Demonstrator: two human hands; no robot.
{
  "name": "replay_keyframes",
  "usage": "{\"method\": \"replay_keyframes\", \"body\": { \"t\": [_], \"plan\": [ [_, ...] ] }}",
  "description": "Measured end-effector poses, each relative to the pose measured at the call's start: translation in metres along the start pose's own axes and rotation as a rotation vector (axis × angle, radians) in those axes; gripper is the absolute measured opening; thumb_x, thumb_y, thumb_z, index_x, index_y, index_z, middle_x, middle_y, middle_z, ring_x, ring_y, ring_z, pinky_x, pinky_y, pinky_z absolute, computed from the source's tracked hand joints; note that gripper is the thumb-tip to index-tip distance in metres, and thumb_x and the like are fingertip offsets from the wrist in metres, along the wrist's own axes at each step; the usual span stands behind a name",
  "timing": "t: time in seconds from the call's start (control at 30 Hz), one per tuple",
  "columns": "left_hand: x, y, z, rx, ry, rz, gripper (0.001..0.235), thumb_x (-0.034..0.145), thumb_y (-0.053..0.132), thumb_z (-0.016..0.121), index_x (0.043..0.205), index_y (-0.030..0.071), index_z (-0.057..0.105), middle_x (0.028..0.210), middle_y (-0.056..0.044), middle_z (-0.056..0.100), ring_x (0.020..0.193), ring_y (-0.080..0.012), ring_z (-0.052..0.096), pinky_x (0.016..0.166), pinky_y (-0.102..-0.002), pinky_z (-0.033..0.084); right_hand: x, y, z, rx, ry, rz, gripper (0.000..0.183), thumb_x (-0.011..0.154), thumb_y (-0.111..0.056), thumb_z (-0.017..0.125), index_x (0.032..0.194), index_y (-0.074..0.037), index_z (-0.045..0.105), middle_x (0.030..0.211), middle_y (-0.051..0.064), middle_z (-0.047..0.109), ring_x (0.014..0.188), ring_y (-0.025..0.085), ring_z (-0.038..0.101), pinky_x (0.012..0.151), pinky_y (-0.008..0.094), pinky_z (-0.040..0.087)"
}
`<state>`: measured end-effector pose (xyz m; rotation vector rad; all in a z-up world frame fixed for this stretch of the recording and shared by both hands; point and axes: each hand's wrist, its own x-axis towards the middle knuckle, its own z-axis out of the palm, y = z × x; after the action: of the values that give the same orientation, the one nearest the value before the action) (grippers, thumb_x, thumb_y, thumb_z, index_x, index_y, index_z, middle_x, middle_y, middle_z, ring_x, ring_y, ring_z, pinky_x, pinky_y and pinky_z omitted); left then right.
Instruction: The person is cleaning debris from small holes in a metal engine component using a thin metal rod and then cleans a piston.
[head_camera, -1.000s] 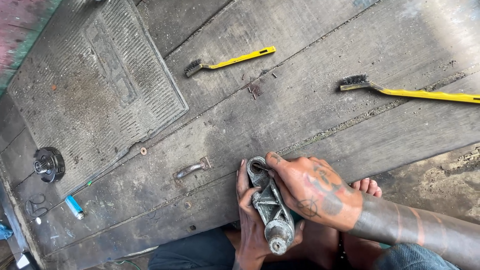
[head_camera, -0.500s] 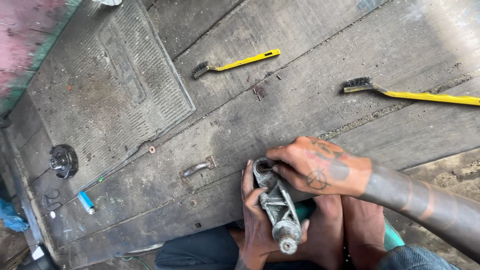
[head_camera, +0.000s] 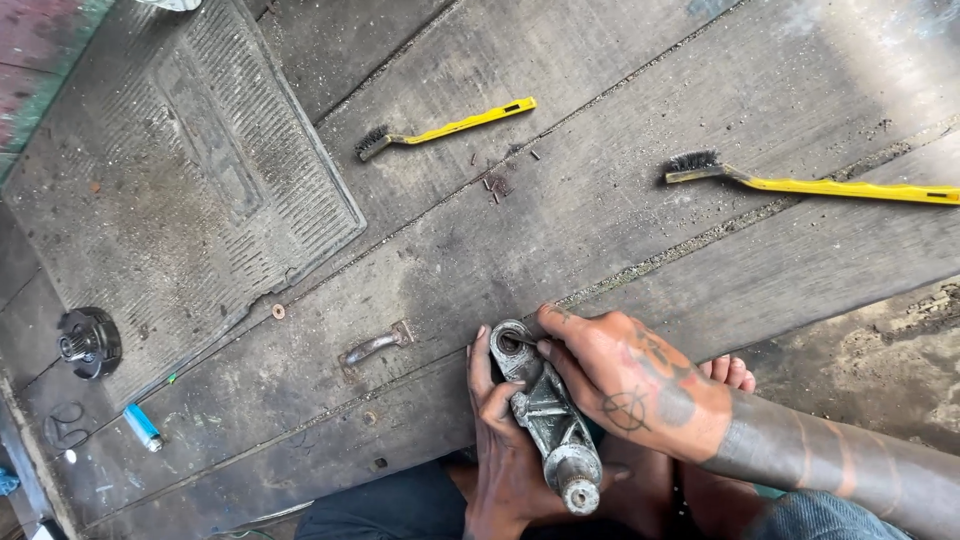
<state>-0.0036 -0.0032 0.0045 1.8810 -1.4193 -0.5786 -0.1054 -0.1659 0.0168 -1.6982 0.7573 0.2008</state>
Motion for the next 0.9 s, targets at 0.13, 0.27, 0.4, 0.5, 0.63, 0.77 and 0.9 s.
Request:
{"method": "replay_keyframes", "body": {
  "t": [0.13,0.27,0.4,0.5,0.63,0.77,0.9],
  "plan": [
    [0.001,0.0,-0.003,-0.018,-0.033,-0.002,0.098,0.075,0.07,0.072,0.132,0.008,0.022,0.16,-0.043,0.008,0.153,-0.0607,0.021,0.123,-0.067,0.03,-0.001,0.002,0.007,-0.039,-0.004,0.02,0.013,0.104,-0.031,0.047,0.1,-0.02,0.051,0.059,0.008,0.063,0.054,0.039,0.059,0.059,0.044,0.047],
    [0.0,0.001,-0.004,-0.016,-0.061,-0.062,0.1,0.068,0.066,0.08,0.126,0.005,0.024,0.16,-0.042,0.007,0.152,-0.0612,0.022,0.12,-0.065,0.035,-0.005,0.007,0.018,-0.039,0.078,-0.035,0.013,0.104,-0.03,0.048,0.11,-0.021,0.053,0.058,0.009,0.058,0.049,0.038,0.052,0.058,0.046,0.042],
    [0.003,-0.002,-0.002,-0.012,0.005,0.01,0.104,0.067,0.067,0.08,0.128,0.005,0.023,0.156,-0.047,0.012,0.151,-0.058,0.028,0.122,-0.064,0.034,-0.004,0.006,0.02,0.012,0.073,-0.024,0.017,0.106,-0.03,0.046,0.094,-0.018,0.046,0.057,0.004,0.057,0.051,0.034,0.053,0.06,0.042,0.045],
    [0.0,-0.01,-0.002,-0.043,-0.017,0.06,0.093,0.075,0.048,0.083,0.132,0.006,0.023,0.156,-0.043,0.012,0.153,-0.0546,0.023,0.124,-0.066,0.03,-0.002,0.012,0.025,0.091,0.098,-0.054,0.017,0.107,-0.027,0.046,0.095,-0.015,0.045,0.053,0.005,0.052,0.045,0.029,0.047,0.053,0.042,0.041],
    [-0.004,-0.015,-0.006,-0.019,-0.063,0.067,0.084,0.077,0.045,0.076,0.129,0.004,0.025,0.158,-0.046,0.007,0.154,-0.0603,0.017,0.125,-0.069,0.025,0.004,0.023,0.03,0.074,0.103,-0.12,0.011,0.106,-0.026,0.048,0.102,-0.017,0.048,0.053,0.006,0.048,0.042,0.028,0.044,0.048,0.043,0.039],
    [-0.001,-0.013,-0.001,-0.031,-0.027,0.078,0.083,0.079,0.048,0.078,0.125,0.005,0.024,0.157,-0.043,0.007,0.154,-0.0576,0.018,0.124,-0.068,0.03,0.011,0.014,0.015,0.04,0.012,-0.154,0.013,0.105,-0.019,0.045,0.092,-0.016,0.048,0.054,0.001,0.049,0.045,0.023,0.044,0.051,0.039,0.041],
    [0.001,-0.007,0.003,-0.018,0.032,0.066,0.084,0.079,0.049,0.079,0.126,0.005,0.024,0.156,-0.045,0.013,0.149,-0.0582,0.033,0.12,-0.064,0.038,0.004,0.007,0.006,0.05,-0.04,-0.034,0.013,0.107,-0.029,0.047,0.101,-0.018,0.05,0.055,0.006,0.053,0.048,0.029,0.049,0.057,0.041,0.043]
  ]
}}
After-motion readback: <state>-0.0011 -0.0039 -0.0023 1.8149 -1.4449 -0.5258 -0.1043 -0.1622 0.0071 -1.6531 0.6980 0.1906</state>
